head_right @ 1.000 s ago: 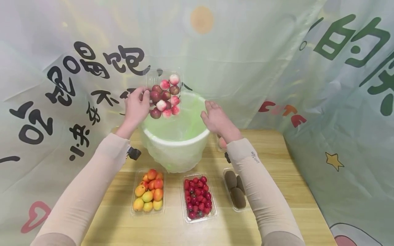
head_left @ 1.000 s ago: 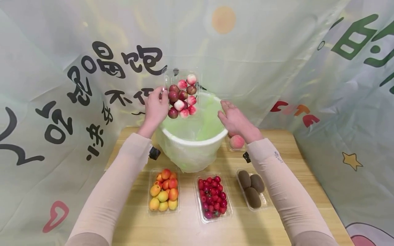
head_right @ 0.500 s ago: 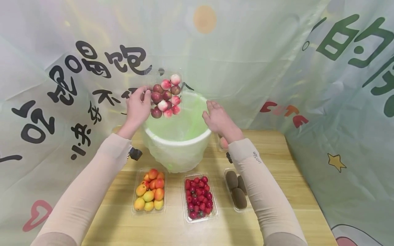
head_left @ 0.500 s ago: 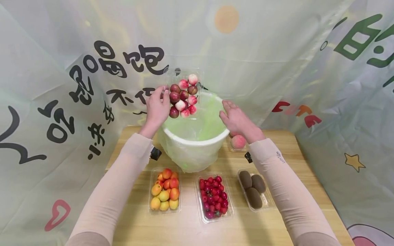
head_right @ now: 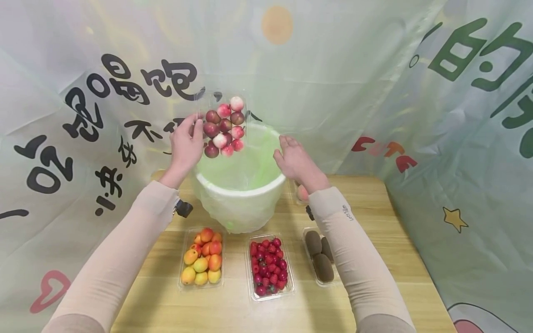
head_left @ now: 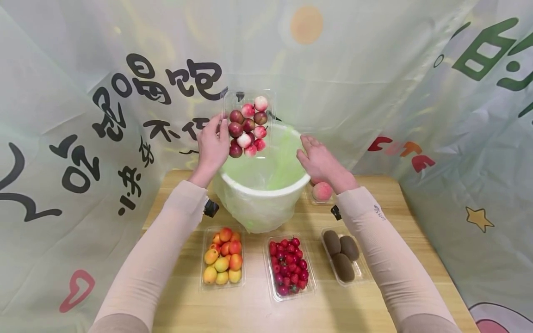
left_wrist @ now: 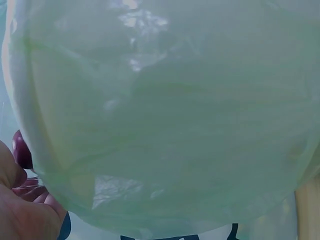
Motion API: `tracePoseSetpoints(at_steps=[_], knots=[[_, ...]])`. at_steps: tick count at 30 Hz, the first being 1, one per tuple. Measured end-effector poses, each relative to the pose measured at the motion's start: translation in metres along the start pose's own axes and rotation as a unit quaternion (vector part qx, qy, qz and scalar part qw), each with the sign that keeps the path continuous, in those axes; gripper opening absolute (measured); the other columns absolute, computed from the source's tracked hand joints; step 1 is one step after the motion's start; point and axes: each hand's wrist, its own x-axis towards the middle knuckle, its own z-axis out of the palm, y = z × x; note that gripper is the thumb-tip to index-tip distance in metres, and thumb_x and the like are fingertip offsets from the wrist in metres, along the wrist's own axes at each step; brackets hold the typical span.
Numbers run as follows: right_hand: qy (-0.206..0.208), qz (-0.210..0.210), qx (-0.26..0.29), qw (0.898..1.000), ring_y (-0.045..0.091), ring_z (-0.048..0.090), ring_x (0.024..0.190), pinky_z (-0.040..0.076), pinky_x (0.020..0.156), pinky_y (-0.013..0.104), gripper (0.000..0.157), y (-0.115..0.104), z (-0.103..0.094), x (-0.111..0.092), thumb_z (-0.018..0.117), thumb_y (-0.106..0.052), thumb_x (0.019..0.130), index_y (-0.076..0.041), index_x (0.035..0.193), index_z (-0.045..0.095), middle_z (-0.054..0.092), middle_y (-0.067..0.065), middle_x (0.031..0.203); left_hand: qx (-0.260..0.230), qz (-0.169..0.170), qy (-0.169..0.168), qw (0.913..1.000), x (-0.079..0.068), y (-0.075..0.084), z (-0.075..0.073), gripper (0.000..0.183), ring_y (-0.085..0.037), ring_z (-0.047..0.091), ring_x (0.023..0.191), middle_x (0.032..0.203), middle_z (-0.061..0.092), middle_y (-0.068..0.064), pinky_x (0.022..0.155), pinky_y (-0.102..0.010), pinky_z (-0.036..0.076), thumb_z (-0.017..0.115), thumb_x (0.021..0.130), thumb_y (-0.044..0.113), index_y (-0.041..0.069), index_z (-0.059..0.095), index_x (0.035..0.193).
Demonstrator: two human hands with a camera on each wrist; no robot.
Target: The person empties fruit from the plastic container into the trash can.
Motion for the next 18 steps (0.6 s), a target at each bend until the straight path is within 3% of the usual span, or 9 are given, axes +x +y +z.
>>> tracePoseSetpoints(at_steps=[13,18], knots=[[-0.002,0.003,0.002,1.0,0.041,0.01,0.164,0.011,0.134,0.052,0.068,-0.0008,-0.0008,-0.0002,0.029,-0.035,0.113,0.002,0.167,0.012,0.013,0.024,0.176,-0.007,0.023,0.014,0.9996,-0.0011,0.0,0.0008,0.033,-0.035,0.073,0.118,0.129,0.074,-0.02,0.104,-0.048,0.055,0.051,0.111,0.017,0.001,0.068,0.134],[0.0,0.0,0.001,1.0,0.041,0.01,0.164,0.011,0.134,0.053,0.068,-0.0008,-0.0003,0.0,0.03,-0.035,0.113,0.004,0.167,0.013,0.014,0.025,0.175,-0.016,0.026,0.015,0.9994,-0.0015,0.0004,0.0013,0.034,-0.036,0.073,0.104,0.115,0.076,-0.024,0.097,-0.049,0.056,0.051,0.111,0.017,-0.001,0.067,0.135]])
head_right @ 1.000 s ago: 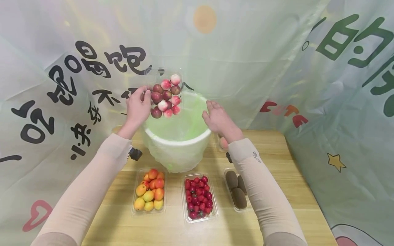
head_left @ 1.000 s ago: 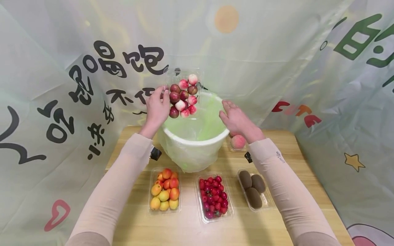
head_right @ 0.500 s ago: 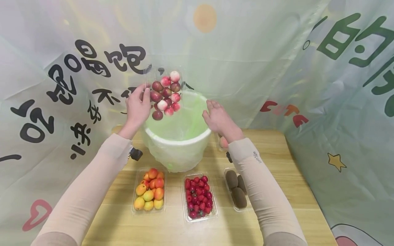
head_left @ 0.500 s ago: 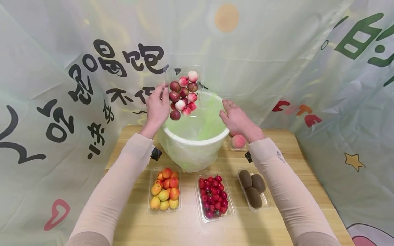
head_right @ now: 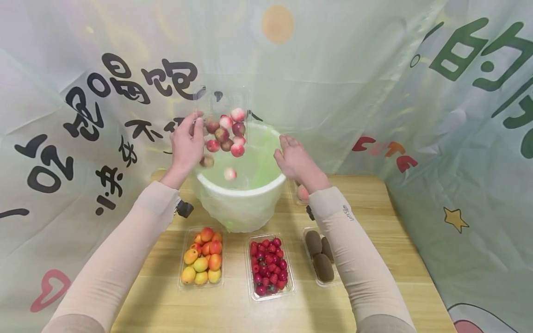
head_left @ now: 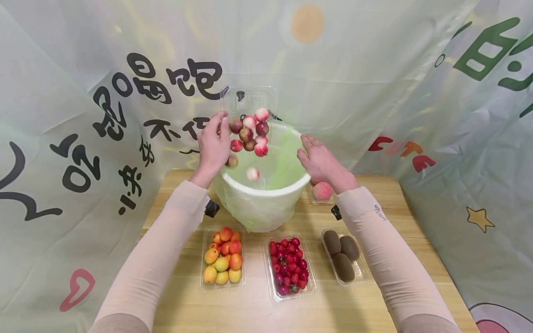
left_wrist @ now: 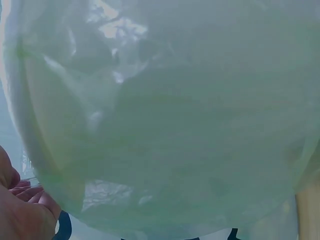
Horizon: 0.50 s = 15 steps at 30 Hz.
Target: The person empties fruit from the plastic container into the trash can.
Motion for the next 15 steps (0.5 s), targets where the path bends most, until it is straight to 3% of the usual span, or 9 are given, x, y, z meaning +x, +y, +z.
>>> tracePoseSetpoints(at_steps=[4,9,15], knots=[[0.0,0.0,-0.001,1.0,0.041,0.01,0.164,0.011,0.134,0.052,0.068,0.0004,0.0002,-0.0003,0.029,-0.035,0.113,0.003,0.167,0.012,0.013,0.024,0.175,-0.004,-0.005,-0.003,1.0,-0.0001,-0.0002,0.0006,0.035,-0.036,0.073,0.1,0.107,0.075,-0.025,0.095,-0.049,0.057,0.05,0.111,0.018,-0.001,0.065,0.136],[-0.003,0.001,-0.004,1.0,0.041,0.009,0.164,0.01,0.134,0.052,0.068,0.0005,0.0005,0.0,0.029,-0.035,0.113,0.002,0.167,0.012,0.013,0.025,0.175,-0.003,-0.006,-0.002,1.0,-0.0002,-0.0005,0.0004,0.035,-0.037,0.075,0.101,0.115,0.076,-0.026,0.095,-0.05,0.057,0.05,0.112,0.018,0.0,0.065,0.138],[-0.004,0.003,-0.005,1.0,0.041,0.009,0.164,0.01,0.134,0.053,0.068,0.0004,0.0001,0.0004,0.029,-0.035,0.113,0.002,0.167,0.012,0.013,0.024,0.175,-0.005,-0.002,0.002,1.0,-0.0004,-0.0001,0.0009,0.036,-0.037,0.075,0.097,0.112,0.076,-0.026,0.091,-0.05,0.057,0.05,0.112,0.018,0.0,0.064,0.14]])
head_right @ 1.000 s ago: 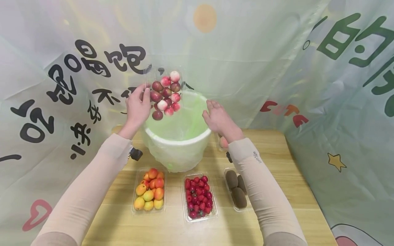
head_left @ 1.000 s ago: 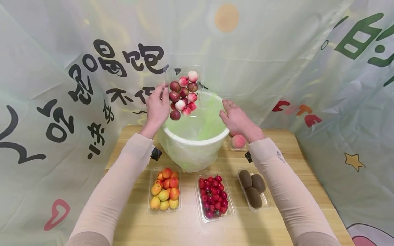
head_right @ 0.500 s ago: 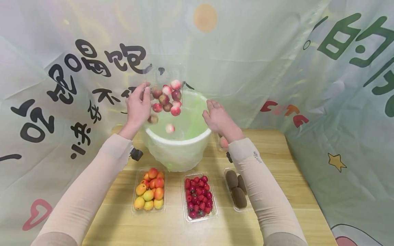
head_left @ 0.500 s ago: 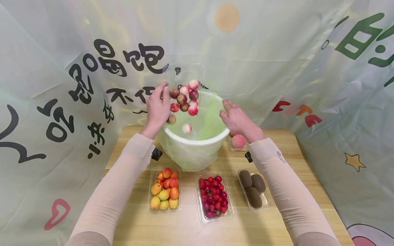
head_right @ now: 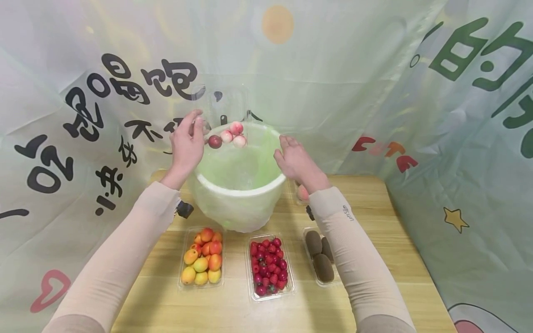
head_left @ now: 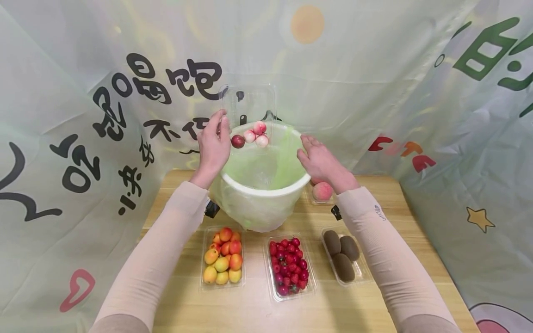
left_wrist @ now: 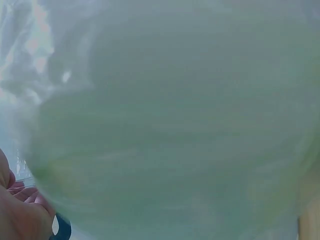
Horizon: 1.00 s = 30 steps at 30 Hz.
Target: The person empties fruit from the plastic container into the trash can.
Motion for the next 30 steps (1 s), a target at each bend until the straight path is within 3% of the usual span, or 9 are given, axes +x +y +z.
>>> tracePoseSetpoints(at_steps=[5,9,13,19,30], knots=[[0.002,-0.002,0.001,1.0,0.041,0.01,0.164,0.01,0.134,0.052,0.068,0.0,0.0001,-0.0005,0.03,-0.034,0.113,0.003,0.167,0.012,0.013,0.025,0.175,0.001,0.017,0.011,0.9998,-0.0008,-0.0008,0.0012,0.036,-0.035,0.073,0.089,0.105,0.077,-0.024,0.083,-0.045,0.055,0.05,0.111,0.018,0.001,0.064,0.14],[0.002,-0.003,0.002,1.0,0.041,0.009,0.164,0.01,0.134,0.052,0.068,-0.0006,-0.0004,-0.0014,0.03,-0.034,0.113,0.003,0.167,0.012,0.013,0.025,0.175,0.004,0.031,0.022,0.9993,-0.002,-0.0007,0.0019,0.037,-0.027,0.061,0.075,0.091,0.073,-0.021,0.072,-0.034,0.047,0.05,0.111,0.019,0.002,0.064,0.141],[0.002,-0.003,0.0,1.0,0.042,0.01,0.164,0.01,0.134,0.052,0.068,-0.0005,-0.0006,-0.0014,0.029,-0.034,0.113,0.004,0.167,0.012,0.013,0.026,0.175,0.0,0.036,0.023,0.9991,-0.003,0.0003,0.0019,0.038,-0.021,0.054,0.071,0.088,0.071,-0.02,0.068,-0.028,0.041,0.05,0.112,0.021,0.003,0.063,0.143],[0.002,-0.002,0.0,1.0,0.042,0.01,0.164,0.011,0.134,0.053,0.068,-0.0018,-0.0013,-0.0015,0.029,-0.035,0.113,0.004,0.167,0.013,0.013,0.025,0.175,0.001,0.039,0.023,0.999,-0.0033,0.0009,0.0018,0.038,-0.023,0.055,0.073,0.091,0.072,-0.023,0.071,-0.029,0.044,0.049,0.112,0.022,0.004,0.063,0.143],[0.0,-0.003,0.0,1.0,0.042,0.01,0.164,0.011,0.134,0.053,0.068,-0.0018,-0.0018,-0.0016,0.03,-0.034,0.113,0.004,0.167,0.013,0.013,0.026,0.175,0.003,0.066,0.028,0.9974,-0.0028,0.0016,0.0019,0.038,-0.026,0.052,0.069,0.081,0.063,-0.016,0.068,-0.03,0.042,0.049,0.113,0.023,0.003,0.062,0.143]])
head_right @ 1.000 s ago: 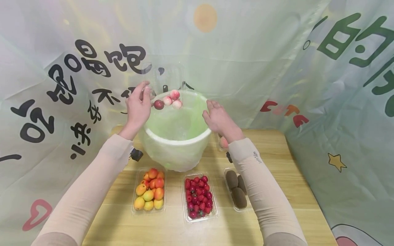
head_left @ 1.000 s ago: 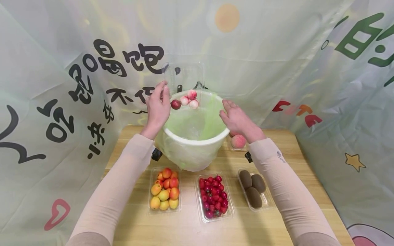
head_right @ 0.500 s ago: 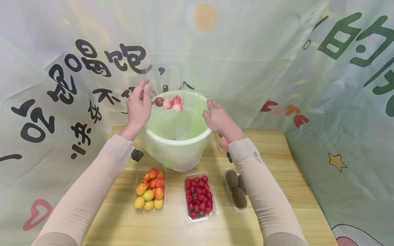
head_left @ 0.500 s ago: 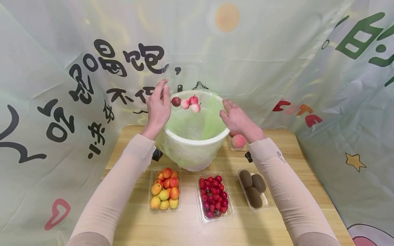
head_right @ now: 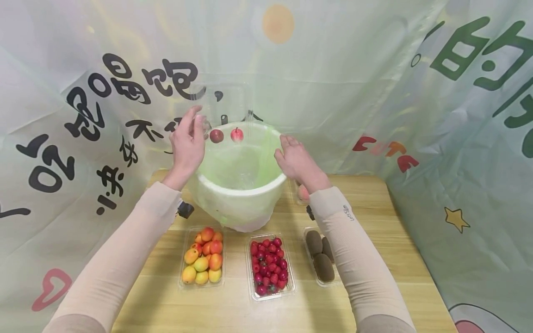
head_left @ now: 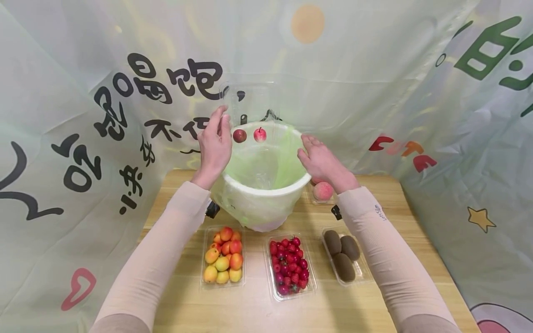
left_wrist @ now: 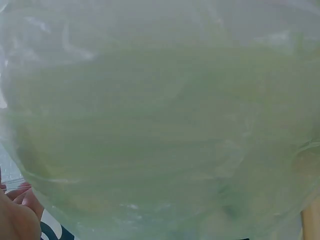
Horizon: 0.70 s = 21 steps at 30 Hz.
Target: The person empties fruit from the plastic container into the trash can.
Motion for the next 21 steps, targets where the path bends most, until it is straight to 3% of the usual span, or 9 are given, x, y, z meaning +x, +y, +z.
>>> tracePoseSetpoints(at_steps=[7,21], knots=[[0.0,0.002,0.0,1.0,0.041,0.01,0.164,0.011,0.134,0.053,0.068,-0.0002,-0.0006,0.0,0.029,-0.035,0.113,0.004,0.167,0.012,0.013,0.025,0.175,0.008,0.028,0.01,0.9995,-0.0014,-0.0008,0.0008,0.039,-0.031,0.058,0.069,0.081,0.066,-0.021,0.069,-0.031,0.047,0.048,0.113,0.023,0.003,0.062,0.143],[0.001,0.0,-0.004,1.0,0.042,0.01,0.164,0.01,0.134,0.052,0.068,-0.0008,-0.0005,-0.0009,0.028,-0.035,0.113,0.005,0.166,0.013,0.014,0.026,0.175,0.006,0.041,0.033,0.9986,-0.0012,-0.002,0.0013,0.04,-0.034,0.066,0.072,0.079,0.067,-0.021,0.073,-0.042,0.057,0.048,0.113,0.024,0.002,0.062,0.142]])
